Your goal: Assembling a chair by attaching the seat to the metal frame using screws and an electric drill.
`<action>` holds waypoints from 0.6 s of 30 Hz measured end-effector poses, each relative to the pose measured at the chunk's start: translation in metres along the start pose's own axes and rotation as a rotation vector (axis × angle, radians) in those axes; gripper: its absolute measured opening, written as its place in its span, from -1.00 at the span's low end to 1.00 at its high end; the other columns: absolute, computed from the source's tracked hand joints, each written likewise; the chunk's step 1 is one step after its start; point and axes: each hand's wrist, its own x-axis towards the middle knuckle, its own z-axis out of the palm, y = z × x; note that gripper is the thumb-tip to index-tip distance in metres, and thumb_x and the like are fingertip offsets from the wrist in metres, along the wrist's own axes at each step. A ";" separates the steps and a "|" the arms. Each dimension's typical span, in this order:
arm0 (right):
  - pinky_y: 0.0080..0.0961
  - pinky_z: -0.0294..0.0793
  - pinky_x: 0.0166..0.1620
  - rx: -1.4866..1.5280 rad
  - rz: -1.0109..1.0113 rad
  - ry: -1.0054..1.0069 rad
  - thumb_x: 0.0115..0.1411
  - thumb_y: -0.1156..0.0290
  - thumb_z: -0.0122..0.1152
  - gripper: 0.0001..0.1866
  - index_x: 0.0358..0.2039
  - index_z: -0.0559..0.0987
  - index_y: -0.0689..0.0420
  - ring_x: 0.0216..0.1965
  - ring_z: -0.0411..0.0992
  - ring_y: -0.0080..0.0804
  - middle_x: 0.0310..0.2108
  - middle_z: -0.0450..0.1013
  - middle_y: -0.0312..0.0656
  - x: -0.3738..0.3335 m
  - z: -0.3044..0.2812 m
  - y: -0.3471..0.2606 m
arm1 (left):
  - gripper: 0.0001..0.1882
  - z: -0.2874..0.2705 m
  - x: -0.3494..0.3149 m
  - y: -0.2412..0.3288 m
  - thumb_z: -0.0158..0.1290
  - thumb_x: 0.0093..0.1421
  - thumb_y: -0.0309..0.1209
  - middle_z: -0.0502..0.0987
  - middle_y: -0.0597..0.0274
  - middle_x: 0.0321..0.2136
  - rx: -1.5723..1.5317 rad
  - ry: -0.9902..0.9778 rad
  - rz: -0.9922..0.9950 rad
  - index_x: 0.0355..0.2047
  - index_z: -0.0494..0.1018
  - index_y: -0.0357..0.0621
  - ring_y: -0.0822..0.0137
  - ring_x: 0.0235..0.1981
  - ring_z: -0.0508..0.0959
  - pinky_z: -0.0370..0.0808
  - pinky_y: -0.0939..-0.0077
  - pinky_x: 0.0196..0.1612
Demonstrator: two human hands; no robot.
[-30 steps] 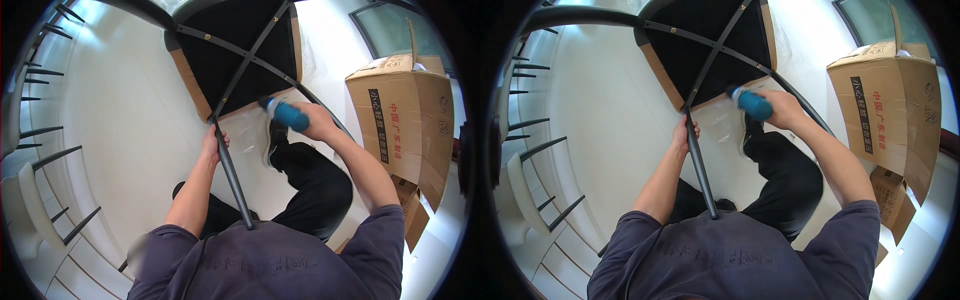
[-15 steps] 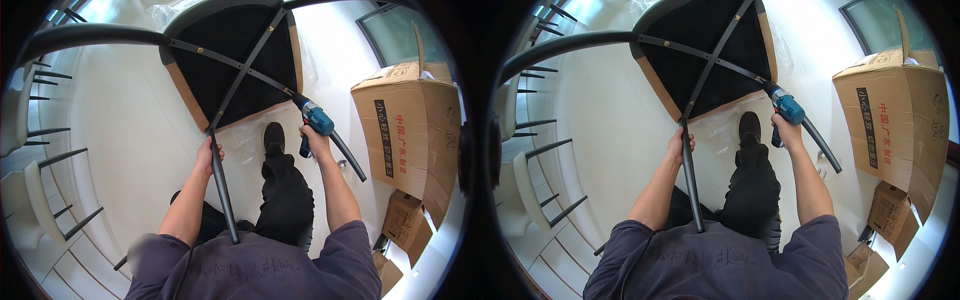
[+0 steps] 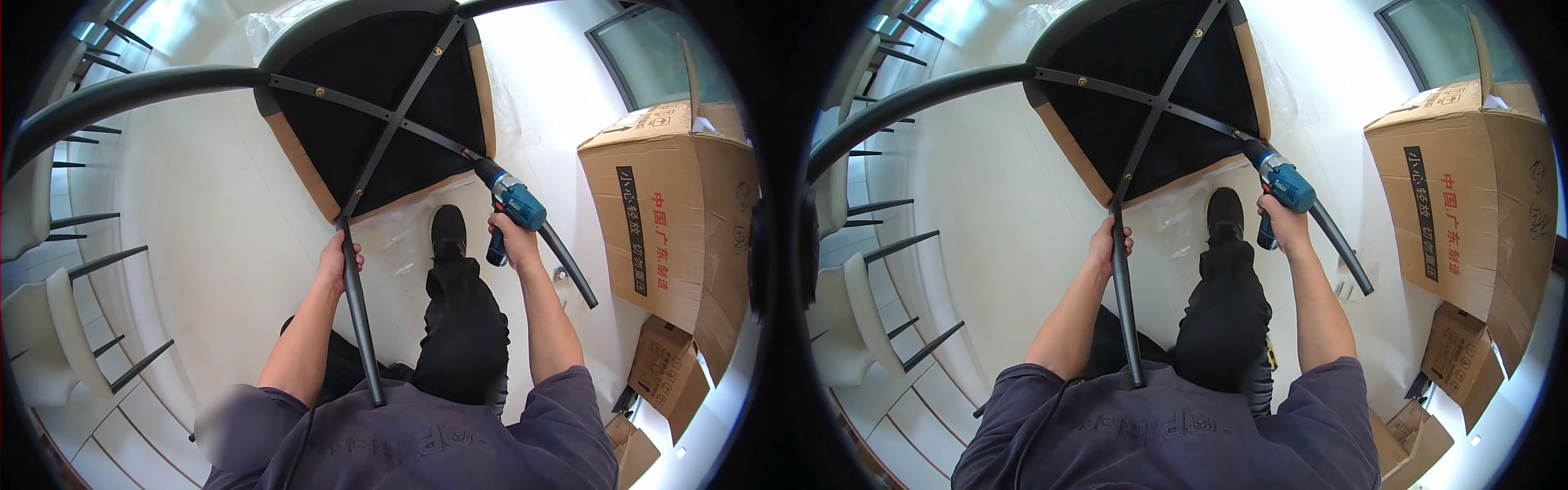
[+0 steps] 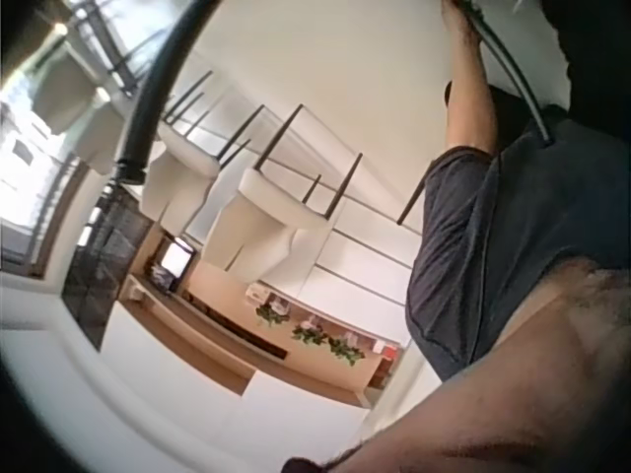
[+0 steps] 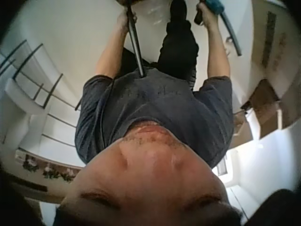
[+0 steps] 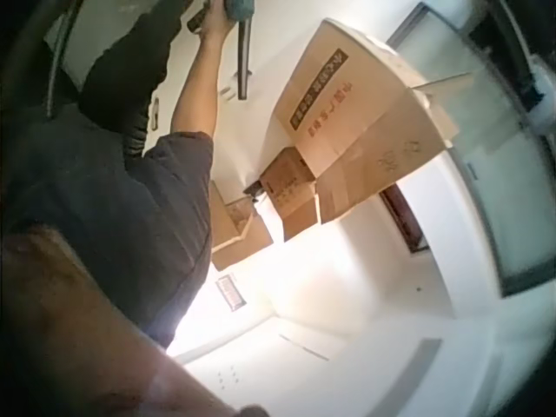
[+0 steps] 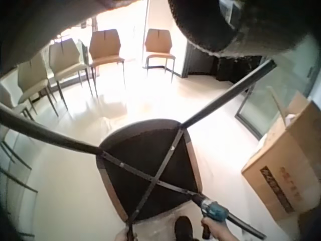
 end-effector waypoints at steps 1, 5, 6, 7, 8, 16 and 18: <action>-0.57 0.46 -0.25 0.052 0.025 -0.009 0.07 0.40 0.24 -0.77 -0.25 0.63 0.18 -0.45 0.45 -0.49 -0.46 0.52 -0.23 0.001 -0.001 -0.001 | -0.60 0.000 0.000 0.000 -0.19 0.44 -0.08 0.50 0.21 -0.45 0.001 0.001 -0.004 -0.15 0.37 -0.22 0.36 -0.63 0.49 0.41 0.50 -0.60; -0.56 0.46 -0.25 0.071 0.026 -0.029 0.06 0.40 0.23 -0.77 -0.25 0.63 0.17 -0.45 0.45 -0.48 -0.46 0.52 -0.24 0.006 -0.008 0.000 | -0.60 0.000 -0.001 0.001 -0.19 0.44 -0.08 0.51 0.20 -0.44 0.005 0.007 -0.014 -0.14 0.36 -0.22 0.36 -0.64 0.49 0.41 0.49 -0.60; -0.55 0.46 -0.25 -0.015 -0.028 -0.028 0.06 0.39 0.23 -0.77 -0.25 0.63 0.16 -0.44 0.46 -0.47 -0.46 0.52 -0.23 0.007 -0.009 0.002 | -0.60 0.000 -0.002 0.002 -0.19 0.44 -0.08 0.51 0.20 -0.44 0.006 0.007 -0.014 -0.13 0.36 -0.22 0.36 -0.64 0.49 0.41 0.49 -0.60; -0.54 0.46 -0.25 -0.103 -0.081 -0.026 0.07 0.38 0.22 -0.76 -0.24 0.64 0.16 -0.43 0.47 -0.46 -0.46 0.53 -0.23 0.008 -0.010 0.004 | -0.60 0.001 -0.002 0.002 -0.19 0.44 -0.08 0.51 0.20 -0.44 0.008 0.006 -0.016 -0.12 0.36 -0.21 0.36 -0.64 0.49 0.41 0.49 -0.60; -0.53 0.46 -0.25 -0.194 -0.178 0.001 0.07 0.37 0.22 -0.76 -0.24 0.64 0.15 -0.42 0.48 -0.44 -0.46 0.53 -0.23 0.009 -0.010 0.006 | -0.60 0.001 -0.002 0.002 -0.19 0.45 -0.08 0.51 0.20 -0.44 0.002 -0.013 -0.005 -0.12 0.36 -0.21 0.36 -0.64 0.49 0.41 0.48 -0.60; -0.53 0.47 -0.22 -0.182 -0.175 0.012 0.06 0.37 0.22 -0.71 -0.19 0.64 0.16 -0.40 0.47 -0.43 -0.43 0.53 -0.23 0.008 0.002 0.021 | -0.61 -0.001 -0.001 0.000 -0.20 0.45 -0.09 0.50 0.19 -0.44 0.004 -0.003 -0.002 -0.13 0.36 -0.20 0.35 -0.64 0.48 0.42 0.49 -0.60; -0.53 0.47 -0.21 -0.146 -0.140 0.021 0.06 0.37 0.22 -0.71 -0.18 0.64 0.16 -0.40 0.47 -0.43 -0.41 0.54 -0.23 0.008 0.002 0.020 | -0.61 -0.001 0.000 0.000 -0.20 0.45 -0.09 0.50 0.19 -0.44 0.003 -0.029 0.011 -0.14 0.36 -0.20 0.36 -0.63 0.48 0.42 0.49 -0.60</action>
